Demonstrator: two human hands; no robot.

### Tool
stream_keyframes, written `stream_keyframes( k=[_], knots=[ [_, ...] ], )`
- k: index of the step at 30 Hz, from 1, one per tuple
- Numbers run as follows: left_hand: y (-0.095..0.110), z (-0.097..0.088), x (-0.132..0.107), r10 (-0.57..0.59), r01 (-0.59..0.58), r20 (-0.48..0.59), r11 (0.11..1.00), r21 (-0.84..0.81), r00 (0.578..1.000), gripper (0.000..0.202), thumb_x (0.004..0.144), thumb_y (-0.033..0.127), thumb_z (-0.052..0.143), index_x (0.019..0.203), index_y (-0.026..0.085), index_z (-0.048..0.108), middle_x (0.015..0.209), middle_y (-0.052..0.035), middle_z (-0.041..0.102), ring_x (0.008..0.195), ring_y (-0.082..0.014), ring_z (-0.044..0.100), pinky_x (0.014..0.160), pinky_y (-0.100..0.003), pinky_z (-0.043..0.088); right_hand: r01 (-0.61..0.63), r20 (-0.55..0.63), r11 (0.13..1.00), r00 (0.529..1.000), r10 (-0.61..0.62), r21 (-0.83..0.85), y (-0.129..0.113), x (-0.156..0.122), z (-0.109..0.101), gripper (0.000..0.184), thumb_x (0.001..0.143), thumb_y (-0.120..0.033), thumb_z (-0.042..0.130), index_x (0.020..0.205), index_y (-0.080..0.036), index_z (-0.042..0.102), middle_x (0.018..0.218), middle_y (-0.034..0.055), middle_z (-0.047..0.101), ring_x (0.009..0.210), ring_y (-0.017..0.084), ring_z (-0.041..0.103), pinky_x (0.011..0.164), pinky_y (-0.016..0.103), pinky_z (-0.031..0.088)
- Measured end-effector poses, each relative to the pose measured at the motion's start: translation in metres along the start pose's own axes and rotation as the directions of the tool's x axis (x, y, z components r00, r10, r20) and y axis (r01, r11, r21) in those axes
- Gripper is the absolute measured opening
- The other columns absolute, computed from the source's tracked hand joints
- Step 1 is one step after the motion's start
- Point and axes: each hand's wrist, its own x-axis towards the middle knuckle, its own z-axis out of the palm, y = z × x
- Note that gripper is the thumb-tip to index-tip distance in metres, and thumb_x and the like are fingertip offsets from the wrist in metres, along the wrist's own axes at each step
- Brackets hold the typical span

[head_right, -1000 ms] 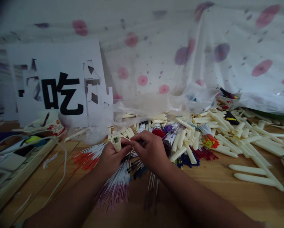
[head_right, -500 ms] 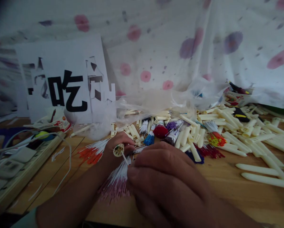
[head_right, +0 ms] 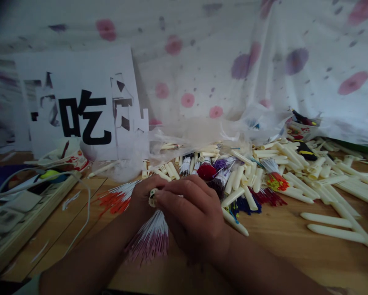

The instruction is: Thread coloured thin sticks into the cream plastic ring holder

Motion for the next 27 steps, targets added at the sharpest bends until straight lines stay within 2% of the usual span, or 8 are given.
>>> stream_keyframes(
  k=[2,4,7,11,15,24,27],
  knots=[
    [-0.001,-0.006,0.001,0.044,-0.044,0.0,0.999,0.022,0.999,0.028,0.08,0.048,0.057,0.086,0.021,0.061,0.077,-0.0029,0.06,0.073,-0.017,0.053,0.067,-0.028,0.039,-0.008,-0.012,0.999,1.0,0.007,-0.046,0.004,-0.002,0.002,0.027,0.079,-0.007,0.057,0.101,-0.02,0.062,0.088,0.0052,0.062,0.08,0.015,0.058,0.068,0.03,0.051],
    [0.0,-0.012,0.001,0.097,-0.098,0.027,0.994,0.04,0.995,0.048,0.081,0.062,0.045,0.1,0.02,0.058,0.088,-0.0065,0.058,0.081,-0.0198,0.052,0.073,-0.032,0.04,-0.001,-0.02,0.996,1.0,-0.001,-0.089,0.007,-0.003,0.003,0.026,0.078,-0.007,0.058,0.099,-0.02,0.062,0.086,0.0043,0.06,0.079,0.014,0.056,0.067,0.03,0.05],
    [0.001,-0.016,0.002,0.151,-0.155,0.059,0.985,0.069,0.987,0.053,0.089,0.059,0.024,0.108,0.02,0.054,0.093,-0.0084,0.055,0.088,-0.0212,0.049,0.079,-0.034,0.038,0.024,-0.008,0.99,1.0,-0.026,-0.137,0.011,-0.003,0.002,0.021,0.076,-0.009,0.062,0.093,-0.02,0.062,0.082,0.0025,0.056,0.075,0.013,0.053,0.065,0.029,0.048],
    [0.0,-0.014,0.0,0.163,-0.165,0.027,0.976,0.143,0.986,0.047,0.09,0.055,0.025,0.104,0.022,0.056,0.091,-0.0067,0.054,0.089,-0.0211,0.047,0.08,-0.035,0.037,0.012,0.023,0.991,1.0,-0.009,-0.136,0.015,0.0,0.001,0.014,0.076,-0.01,0.063,0.085,-0.019,0.061,0.079,0.0021,0.055,0.073,0.013,0.052,0.063,0.029,0.046],
    [-0.003,-0.012,-0.001,0.161,-0.15,-0.032,0.962,0.226,0.986,0.048,0.089,0.056,0.028,0.098,0.022,0.059,0.087,-0.0059,0.05,0.087,-0.0206,0.046,0.077,-0.034,0.037,-0.064,0.032,0.995,0.997,0.067,-0.078,0.017,0.003,0.003,0.009,0.077,-0.01,0.062,0.081,-0.018,0.06,0.079,0.0023,0.057,0.075,0.012,0.054,0.064,0.027,0.047],
    [-0.003,-0.011,0.0,0.161,-0.118,-0.101,0.932,0.342,0.982,0.051,0.088,0.058,0.03,0.089,0.019,0.062,0.083,-0.0061,0.047,0.082,-0.0208,0.044,0.073,-0.035,0.035,-0.247,0.005,0.969,0.969,0.247,0.016,0.022,-0.002,0.014,0.009,0.079,-0.012,0.059,0.081,-0.019,0.063,0.083,0.0034,0.058,0.079,0.014,0.057,0.065,0.028,0.047],
    [-0.005,-0.011,0.0,0.163,-0.113,-0.115,0.929,0.353,0.98,0.051,0.088,0.058,0.03,0.089,0.018,0.061,0.083,-0.0059,0.048,0.082,-0.0203,0.044,0.072,-0.034,0.035,-0.295,0.032,0.949,0.956,0.293,0.11,0.024,-0.003,0.016,0.011,0.08,-0.013,0.057,0.084,-0.019,0.065,0.085,0.0038,0.056,0.082,0.014,0.056,0.068,0.029,0.047]
  ],
)
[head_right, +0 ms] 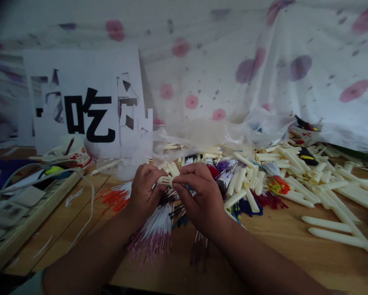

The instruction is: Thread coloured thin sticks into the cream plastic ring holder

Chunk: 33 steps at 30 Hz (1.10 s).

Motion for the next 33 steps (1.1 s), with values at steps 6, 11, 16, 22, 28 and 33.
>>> stream_keyframes(
  k=[6,11,16,22,28,33],
  knots=[
    [-0.006,0.004,0.001,-0.005,0.005,0.001,1.0,-0.013,1.0,0.054,0.088,0.059,0.029,0.087,0.016,0.062,0.08,-0.0059,0.05,0.081,-0.0197,0.045,0.072,-0.034,0.036,-0.129,0.116,0.975,0.987,0.109,0.181,0.007,0.002,-0.001,0.015,0.081,-0.019,0.056,0.088,-0.023,0.069,0.089,0.0036,0.056,0.088,0.016,0.054,0.076,0.033,0.046],
    [-0.008,0.006,0.001,-0.03,0.029,-0.027,0.999,-0.042,0.999,0.047,0.085,0.058,0.04,0.09,0.018,0.064,0.081,-0.005,0.05,0.079,-0.0182,0.048,0.07,-0.032,0.04,-0.227,0.048,0.969,0.974,0.223,0.101,0.008,0.001,0.002,0.01,0.079,-0.019,0.058,0.079,-0.021,0.068,0.085,0.0033,0.056,0.083,0.015,0.055,0.075,0.033,0.045],
    [-0.007,0.005,0.0,-0.028,0.022,-0.079,0.997,-0.069,0.996,0.036,0.083,0.051,0.051,0.093,0.019,0.064,0.084,-0.0049,0.051,0.08,-0.0173,0.05,0.069,-0.03,0.043,-0.157,0.053,0.987,0.986,0.155,0.041,0.007,0.003,0.001,0.01,0.079,-0.017,0.057,0.079,-0.02,0.067,0.084,0.0035,0.056,0.081,0.015,0.055,0.072,0.032,0.046],
    [-0.004,0.004,0.0,-0.053,0.05,-0.048,0.996,-0.077,0.997,0.032,0.084,0.048,0.053,0.09,0.018,0.063,0.082,-0.0049,0.056,0.078,-0.0176,0.052,0.069,-0.031,0.041,-0.131,0.079,0.991,0.988,0.13,0.005,0.01,0.003,0.0,0.01,0.08,-0.018,0.056,0.077,-0.019,0.065,0.082,0.004,0.056,0.078,0.014,0.056,0.068,0.031,0.048],
    [-0.006,0.009,0.002,-0.229,0.281,0.189,0.902,-0.328,0.955,0.035,0.086,0.049,0.049,0.087,0.016,0.06,0.077,-0.002,0.057,0.073,-0.0149,0.053,0.066,-0.026,0.039,-0.023,0.019,0.999,1.0,0.024,-0.037,0.009,0.012,-0.013,0.017,0.082,-0.017,0.056,0.092,-0.022,0.068,0.091,0.0049,0.063,0.087,0.016,0.059,0.076,0.034,0.048],
    [-0.011,0.014,-0.001,-0.285,0.447,0.363,0.728,-0.519,0.887,0.04,0.084,0.055,0.047,0.083,0.016,0.055,0.071,0.0003,0.052,0.067,-0.0128,0.049,0.062,-0.023,0.038,-0.107,0.116,0.988,0.986,0.119,-0.108,0.02,-0.001,-0.056,0.012,0.082,-0.021,0.057,0.09,-0.022,0.067,0.084,0.0028,0.066,0.078,0.014,0.061,0.07,0.029,0.049]
  ],
)
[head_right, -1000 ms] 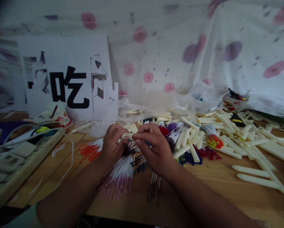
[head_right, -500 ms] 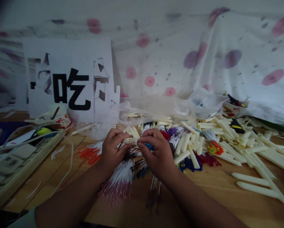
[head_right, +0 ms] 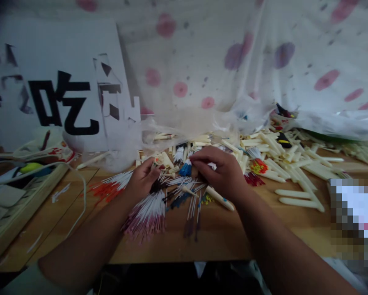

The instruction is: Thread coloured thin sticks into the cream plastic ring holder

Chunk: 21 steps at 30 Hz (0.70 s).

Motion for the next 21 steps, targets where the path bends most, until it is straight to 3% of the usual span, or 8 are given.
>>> stream_keyframes(
  k=[3,5,8,12,15,19,21],
  knots=[
    [0.002,-0.001,-0.001,-0.04,0.04,-0.006,0.999,-0.013,0.999,0.039,0.081,0.055,0.05,0.077,0.016,0.052,0.065,0.0026,0.046,0.059,-0.0104,0.041,0.055,-0.021,0.034,-0.06,0.242,0.987,0.966,0.096,-0.149,0.014,-0.04,-0.012,0.012,0.083,-0.02,0.055,0.088,-0.021,0.066,0.082,0.0032,0.065,0.074,0.013,0.06,0.066,0.026,0.049],
    [0.006,-0.001,-0.001,-0.071,0.071,-0.005,0.997,0.017,0.997,0.037,0.079,0.053,0.054,0.072,0.017,0.05,0.061,0.0039,0.041,0.056,-0.0096,0.038,0.053,-0.02,0.033,-0.055,0.265,0.954,0.954,0.137,-0.295,0.02,-0.071,-0.011,0.015,0.085,-0.018,0.052,0.091,-0.02,0.065,0.086,0.0055,0.064,0.077,0.014,0.059,0.068,0.028,0.049],
    [0.014,-0.001,0.0,-0.114,0.111,0.026,0.988,0.103,0.993,0.034,0.077,0.047,0.057,0.064,0.017,0.046,0.057,0.0049,0.038,0.054,-0.0094,0.036,0.051,-0.02,0.032,-0.064,0.157,0.89,0.976,0.151,-0.452,0.021,-0.107,-0.004,0.017,0.086,-0.017,0.048,0.092,-0.019,0.064,0.091,0.0089,0.063,0.081,0.017,0.058,0.072,0.032,0.05],
    [0.02,0.0,0.001,-0.153,0.137,0.046,0.96,0.245,0.987,0.03,0.075,0.042,0.057,0.061,0.017,0.049,0.056,0.0036,0.044,0.055,-0.0111,0.04,0.051,-0.022,0.033,-0.098,0.065,0.854,0.986,0.152,-0.511,0.016,-0.121,-0.007,0.016,0.086,-0.019,0.049,0.093,-0.019,0.064,0.092,0.0091,0.062,0.085,0.018,0.057,0.074,0.031,0.05],
    [0.022,-0.001,0.002,-0.154,0.139,0.035,0.954,0.266,0.987,0.028,0.074,0.042,0.055,0.061,0.017,0.052,0.056,0.0028,0.048,0.055,-0.0121,0.044,0.051,-0.022,0.035,-0.206,-0.023,0.78,0.971,0.239,-0.59,0.022,-0.124,-0.029,0.017,0.086,-0.02,0.048,0.092,-0.018,0.064,0.09,0.0086,0.062,0.084,0.018,0.058,0.074,0.031,0.05],
    [0.022,-0.001,0.003,-0.134,0.116,0.05,0.958,0.263,0.99,0.027,0.072,0.042,0.058,0.061,0.017,0.055,0.056,0.0017,0.053,0.056,-0.0134,0.048,0.051,-0.022,0.038,-0.386,-0.194,0.559,0.908,0.372,-0.734,0.038,-0.139,-0.075,0.02,0.083,-0.017,0.047,0.092,-0.016,0.065,0.094,0.0115,0.063,0.09,0.023,0.058,0.079,0.038,0.049],
    [0.022,0.0,0.003,-0.108,0.102,0.015,0.966,0.237,0.994,0.026,0.071,0.042,0.059,0.061,0.018,0.056,0.056,0.0018,0.054,0.056,-0.0133,0.048,0.051,-0.022,0.039,-0.421,-0.239,0.512,0.892,0.383,-0.749,0.041,-0.148,-0.089,0.019,0.082,-0.019,0.048,0.092,-0.016,0.064,0.096,0.0124,0.062,0.089,0.024,0.059,0.077,0.04,0.049]
  ],
)
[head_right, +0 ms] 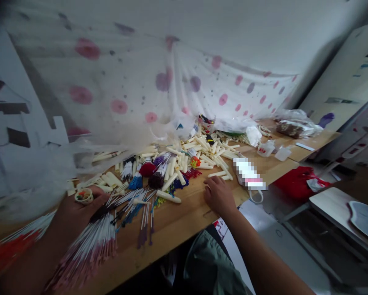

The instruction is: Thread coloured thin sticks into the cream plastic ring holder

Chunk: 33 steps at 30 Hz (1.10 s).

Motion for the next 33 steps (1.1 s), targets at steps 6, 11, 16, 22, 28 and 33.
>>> stream_keyframes(
  k=[6,11,16,22,28,33],
  knots=[
    [-0.001,0.003,-0.003,0.018,-0.029,-0.129,0.996,-0.083,0.991,0.025,0.072,0.038,0.06,0.06,0.017,0.053,0.052,0.0033,0.046,0.051,-0.0112,0.042,0.048,-0.022,0.034,0.212,0.012,0.937,0.974,-0.224,0.276,-0.04,-0.011,0.006,0.016,0.085,-0.02,0.049,0.092,-0.017,0.063,0.089,0.0086,0.063,0.083,0.018,0.059,0.074,0.032,0.05],
    [-0.013,-0.008,-0.001,0.024,-0.06,-0.222,0.986,-0.154,0.975,0.027,0.078,0.035,0.055,0.058,0.017,0.049,0.049,0.0049,0.037,0.047,-0.0088,0.033,0.046,-0.022,0.028,0.389,0.015,0.815,0.899,-0.437,0.429,-0.103,0.001,0.017,0.015,0.086,-0.016,0.049,0.093,-0.018,0.062,0.089,0.0085,0.063,0.083,0.017,0.057,0.073,0.032,0.049],
    [-0.012,-0.011,-0.003,0.071,-0.097,-0.255,0.991,-0.089,0.964,0.031,0.077,0.034,0.057,0.054,0.016,0.045,0.05,0.0052,0.036,0.049,-0.0082,0.034,0.048,-0.021,0.029,0.484,-0.094,0.653,0.838,-0.537,0.583,-0.155,0.033,0.007,0.013,0.085,-0.017,0.052,0.094,-0.019,0.061,0.087,0.0056,0.062,0.081,0.015,0.057,0.071,0.03,0.048],
    [-0.004,-0.007,-0.005,0.151,-0.164,-0.145,0.983,-0.083,0.978,0.032,0.072,0.037,0.06,0.052,0.016,0.049,0.049,0.0033,0.048,0.049,-0.0089,0.042,0.048,-0.021,0.031,0.566,-0.313,0.422,0.787,-0.531,0.708,-0.212,0.07,-0.022,0.009,0.081,-0.017,0.058,0.088,-0.022,0.061,0.081,0.0019,0.057,0.077,0.012,0.056,0.067,0.027,0.048],
    [-0.013,-0.005,-0.004,0.225,-0.225,-0.169,0.974,0.019,0.96,0.026,0.072,0.034,0.059,0.054,0.017,0.05,0.051,0.0036,0.05,0.051,-0.01,0.045,0.049,-0.021,0.031,0.573,-0.348,0.43,0.796,-0.496,0.698,-0.23,0.075,-0.019,0.01,0.076,-0.012,0.059,0.078,-0.022,0.061,0.08,0.0017,0.054,0.075,0.012,0.054,0.064,0.028,0.047],
    [-0.016,-0.003,-0.002,0.344,-0.311,-0.18,0.931,0.191,0.921,0.03,0.079,0.043,0.054,0.063,0.017,0.054,0.06,0.001,0.053,0.058,-0.0124,0.048,0.055,-0.024,0.033,0.574,-0.384,0.461,0.81,-0.444,0.677,-0.224,0.074,-0.01,0.011,0.074,-0.01,0.062,0.078,-0.02,0.065,0.082,0.0032,0.055,0.076,0.013,0.055,0.064,0.027,0.047]
  ],
)
